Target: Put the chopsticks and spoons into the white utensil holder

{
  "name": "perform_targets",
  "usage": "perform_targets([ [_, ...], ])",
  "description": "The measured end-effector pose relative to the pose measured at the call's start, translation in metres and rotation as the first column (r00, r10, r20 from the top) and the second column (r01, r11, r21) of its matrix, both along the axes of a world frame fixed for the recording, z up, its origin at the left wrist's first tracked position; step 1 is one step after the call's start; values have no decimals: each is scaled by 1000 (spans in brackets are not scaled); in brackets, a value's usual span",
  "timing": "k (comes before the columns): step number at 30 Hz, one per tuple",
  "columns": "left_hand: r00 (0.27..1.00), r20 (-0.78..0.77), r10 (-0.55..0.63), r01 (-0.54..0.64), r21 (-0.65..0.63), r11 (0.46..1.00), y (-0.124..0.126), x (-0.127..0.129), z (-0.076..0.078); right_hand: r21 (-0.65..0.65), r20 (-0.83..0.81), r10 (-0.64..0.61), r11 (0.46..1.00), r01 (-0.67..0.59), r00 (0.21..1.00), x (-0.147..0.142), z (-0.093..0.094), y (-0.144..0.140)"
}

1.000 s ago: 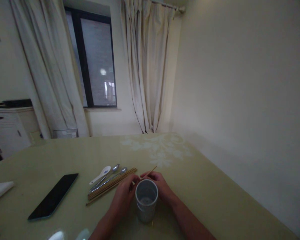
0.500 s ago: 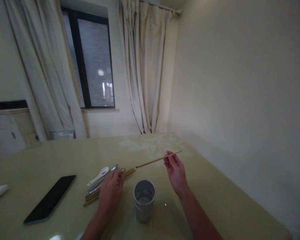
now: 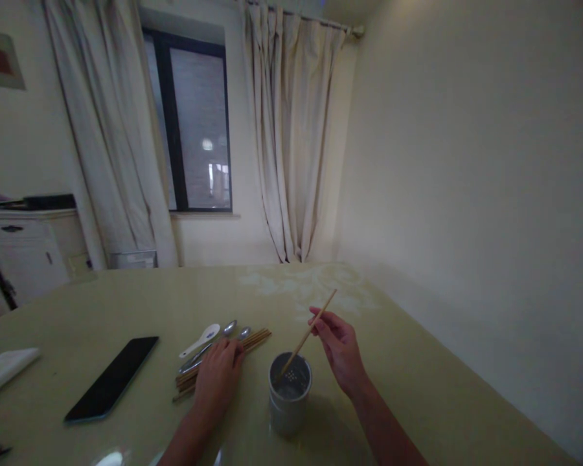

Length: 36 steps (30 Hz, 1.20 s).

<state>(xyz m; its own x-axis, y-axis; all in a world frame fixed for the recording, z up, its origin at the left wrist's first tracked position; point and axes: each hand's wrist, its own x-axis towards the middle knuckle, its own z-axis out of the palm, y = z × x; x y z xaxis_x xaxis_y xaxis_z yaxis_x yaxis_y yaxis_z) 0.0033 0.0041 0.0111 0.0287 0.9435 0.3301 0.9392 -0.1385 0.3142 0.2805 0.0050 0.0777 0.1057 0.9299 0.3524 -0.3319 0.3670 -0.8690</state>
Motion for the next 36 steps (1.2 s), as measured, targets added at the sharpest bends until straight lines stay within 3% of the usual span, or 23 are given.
perform_targets([
  [10,996,77,-55,56,-18,998,-5,4,0,-107,186,110,990,-91,976,-16,-4,-4],
  [13,994,73,-86,82,58,995,-9,11,2,-92,216,99,992,-81,971,-20,-10,-2],
  [16,980,167,-109,89,125,988,-12,20,5,-104,168,92,992,-75,982,-25,-19,3],
  [21,866,447,-224,197,106,975,-14,35,9,-283,174,201,948,-146,964,-34,-39,11],
  [26,760,511,-401,378,155,913,-22,48,18,-265,164,275,937,-226,947,-38,-52,15],
  [30,729,526,-439,422,161,892,-21,52,21,-242,172,199,958,-154,965,-33,-49,16],
  [34,801,535,-268,199,185,962,-5,32,13,-105,89,-72,991,81,993,-16,-30,17],
  [36,864,470,-180,104,183,978,3,15,8,-29,8,-273,961,273,962,-2,-18,18],
])
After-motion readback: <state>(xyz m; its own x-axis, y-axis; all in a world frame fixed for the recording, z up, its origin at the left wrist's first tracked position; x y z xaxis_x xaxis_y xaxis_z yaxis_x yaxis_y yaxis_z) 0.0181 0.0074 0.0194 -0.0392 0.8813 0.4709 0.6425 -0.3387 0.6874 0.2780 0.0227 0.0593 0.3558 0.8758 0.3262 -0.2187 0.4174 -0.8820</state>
